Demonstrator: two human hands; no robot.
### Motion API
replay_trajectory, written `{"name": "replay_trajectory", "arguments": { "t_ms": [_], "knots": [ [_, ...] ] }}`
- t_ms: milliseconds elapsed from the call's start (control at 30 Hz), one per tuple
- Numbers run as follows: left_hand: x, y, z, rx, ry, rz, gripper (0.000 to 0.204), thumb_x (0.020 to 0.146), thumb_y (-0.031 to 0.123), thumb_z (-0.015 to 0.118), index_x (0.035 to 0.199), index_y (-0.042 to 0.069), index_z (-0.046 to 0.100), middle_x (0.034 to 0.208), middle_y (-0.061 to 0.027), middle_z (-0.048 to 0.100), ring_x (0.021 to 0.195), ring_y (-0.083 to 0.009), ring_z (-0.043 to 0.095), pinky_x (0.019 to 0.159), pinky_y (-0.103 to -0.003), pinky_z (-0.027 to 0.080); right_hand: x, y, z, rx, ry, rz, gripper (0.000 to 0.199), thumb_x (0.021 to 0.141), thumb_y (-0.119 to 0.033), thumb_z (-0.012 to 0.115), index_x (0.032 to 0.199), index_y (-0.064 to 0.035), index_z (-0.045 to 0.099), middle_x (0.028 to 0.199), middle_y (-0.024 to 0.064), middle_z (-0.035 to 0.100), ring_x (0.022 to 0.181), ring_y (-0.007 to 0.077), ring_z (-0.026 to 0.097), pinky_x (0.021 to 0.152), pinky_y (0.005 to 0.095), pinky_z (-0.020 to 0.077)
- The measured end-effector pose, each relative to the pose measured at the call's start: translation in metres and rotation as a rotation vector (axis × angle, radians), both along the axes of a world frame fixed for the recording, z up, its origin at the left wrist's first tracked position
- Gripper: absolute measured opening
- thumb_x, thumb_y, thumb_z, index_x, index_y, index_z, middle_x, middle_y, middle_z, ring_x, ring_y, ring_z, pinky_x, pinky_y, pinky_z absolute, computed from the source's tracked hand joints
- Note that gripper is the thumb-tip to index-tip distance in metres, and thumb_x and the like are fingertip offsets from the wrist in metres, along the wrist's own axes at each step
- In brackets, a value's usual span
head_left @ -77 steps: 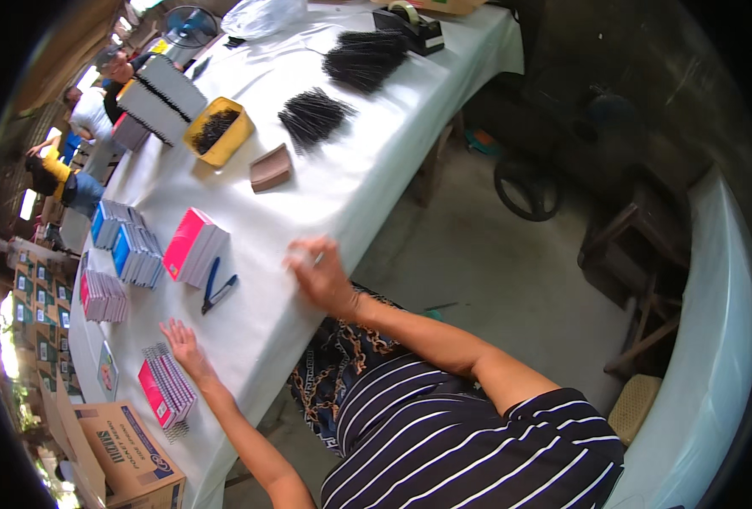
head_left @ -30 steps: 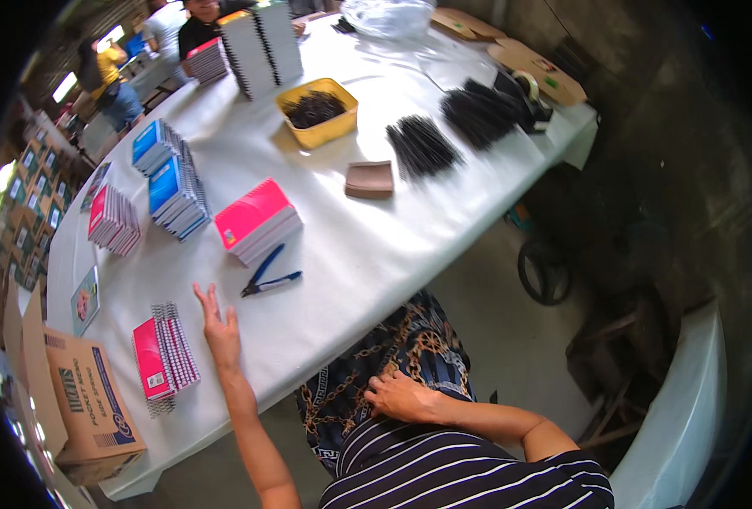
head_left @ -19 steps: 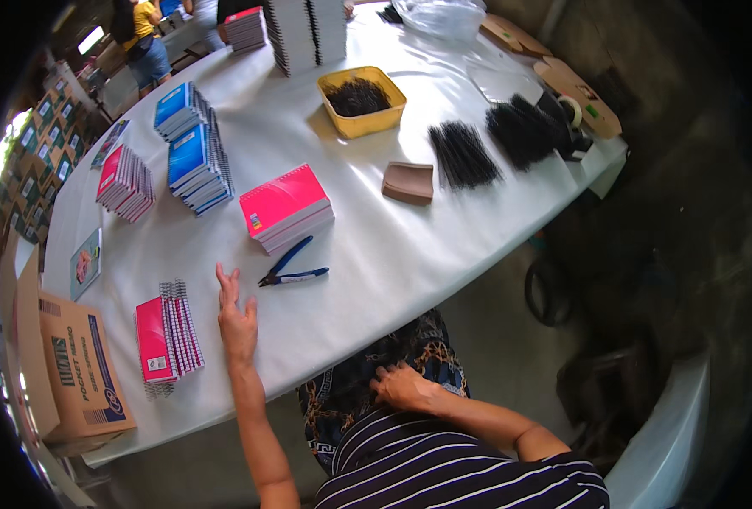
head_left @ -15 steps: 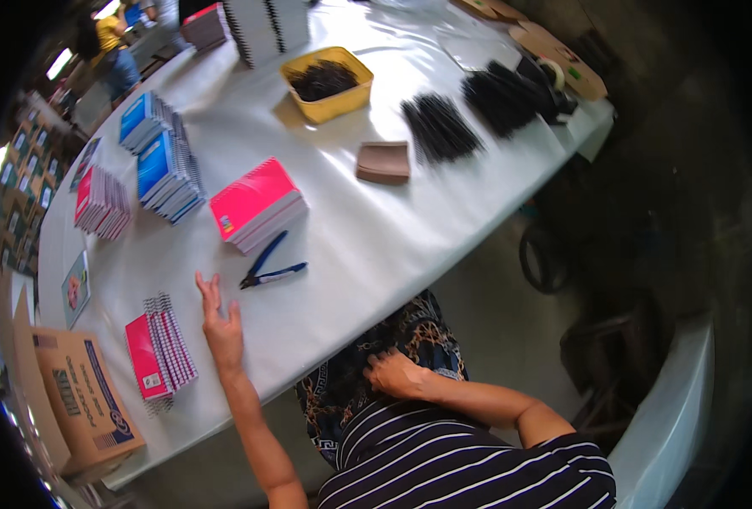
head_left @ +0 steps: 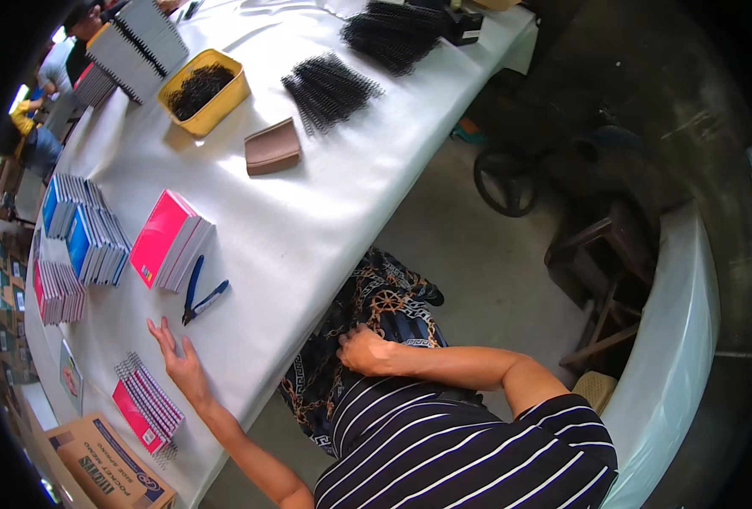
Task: The person manually assembles notebooks by threading spiral bindings through pre-punched holes in paper stacks and notebook covers, then trims the excess spiral with shears.
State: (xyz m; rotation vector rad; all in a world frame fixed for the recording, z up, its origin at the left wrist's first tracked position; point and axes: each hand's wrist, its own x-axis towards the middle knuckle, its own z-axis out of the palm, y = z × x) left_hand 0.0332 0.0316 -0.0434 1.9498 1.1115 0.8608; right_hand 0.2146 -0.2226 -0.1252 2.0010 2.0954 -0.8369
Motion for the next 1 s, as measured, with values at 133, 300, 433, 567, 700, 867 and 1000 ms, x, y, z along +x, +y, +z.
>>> {"name": "replay_trajectory", "arguments": {
  "t_ms": [133,300,433,567,700,867,1000],
  "knots": [
    [0.000,-0.001,0.002,0.030,0.040,-0.006,0.072,0.092,-0.006,0.046,0.156,0.014,0.019,0.151,-0.0199,0.039,0.142,-0.0265,0.034,0.113,-0.035,0.023,-0.003,-0.004,-0.013,0.037,0.012,-0.002,0.022,0.082,-0.026,0.061,0.097,-0.0119,0.069,0.102,0.0109,0.064,0.098,0.0280,0.063,0.082,0.0435,0.0460],
    [-0.001,-0.003,0.001,0.048,0.034,0.003,0.070,0.092,-0.008,0.046,0.155,0.010,0.021,0.151,-0.0189,0.039,0.140,-0.0258,0.037,0.113,-0.033,0.025,0.000,-0.007,-0.015,0.029,0.047,-0.025,0.024,0.083,-0.029,0.060,0.099,-0.0129,0.069,0.106,0.0109,0.064,0.101,0.0276,0.062,0.084,0.0434,0.0455],
    [-0.001,0.000,-0.002,0.039,0.015,-0.006,0.071,0.092,-0.008,0.047,0.155,0.010,0.021,0.151,-0.0190,0.038,0.140,-0.0257,0.037,0.113,-0.033,0.025,0.009,-0.008,-0.007,-0.024,0.035,-0.040,0.026,0.084,-0.029,0.060,0.102,-0.0119,0.068,0.108,0.0124,0.063,0.104,0.0288,0.062,0.086,0.0451,0.0452],
    [-0.005,0.005,-0.008,0.040,0.008,-0.029,0.070,0.093,-0.005,0.046,0.155,0.013,0.020,0.151,-0.0209,0.037,0.141,-0.0253,0.034,0.114,-0.034,0.021,0.028,-0.017,-0.012,-0.001,0.059,-0.138,0.025,0.084,-0.024,0.060,0.102,-0.0091,0.069,0.108,0.0145,0.064,0.103,0.0304,0.063,0.088,0.0471,0.0456],
    [0.000,0.005,-0.005,0.068,0.050,-0.029,0.070,0.092,-0.006,0.047,0.155,0.012,0.021,0.151,-0.0202,0.038,0.140,-0.0256,0.036,0.113,-0.034,0.024,0.039,-0.033,-0.028,0.143,0.054,-0.193,0.022,0.084,-0.020,0.058,0.097,-0.0080,0.072,0.105,0.0148,0.065,0.099,0.0298,0.064,0.085,0.0469,0.0464],
    [-0.008,0.007,-0.008,0.073,0.044,-0.002,0.066,0.091,-0.007,0.048,0.152,0.010,0.028,0.150,-0.0184,0.041,0.139,-0.0273,0.038,0.113,-0.035,0.028,0.042,-0.025,-0.019,0.027,0.039,-0.152,0.030,0.083,-0.025,0.062,0.107,-0.0066,0.065,0.112,0.0190,0.062,0.104,0.0350,0.062,0.095,0.0493,0.0451],
    [-0.012,0.010,-0.009,0.150,0.182,-0.022,0.062,0.091,-0.004,0.051,0.149,0.008,0.034,0.149,-0.0140,0.043,0.143,-0.0280,0.032,0.115,-0.037,0.023,0.041,-0.021,-0.024,0.034,0.065,-0.155,0.033,0.084,-0.029,0.063,0.108,-0.0077,0.065,0.111,0.0193,0.062,0.106,0.0356,0.061,0.097,0.0506,0.0442]
  ]
}}
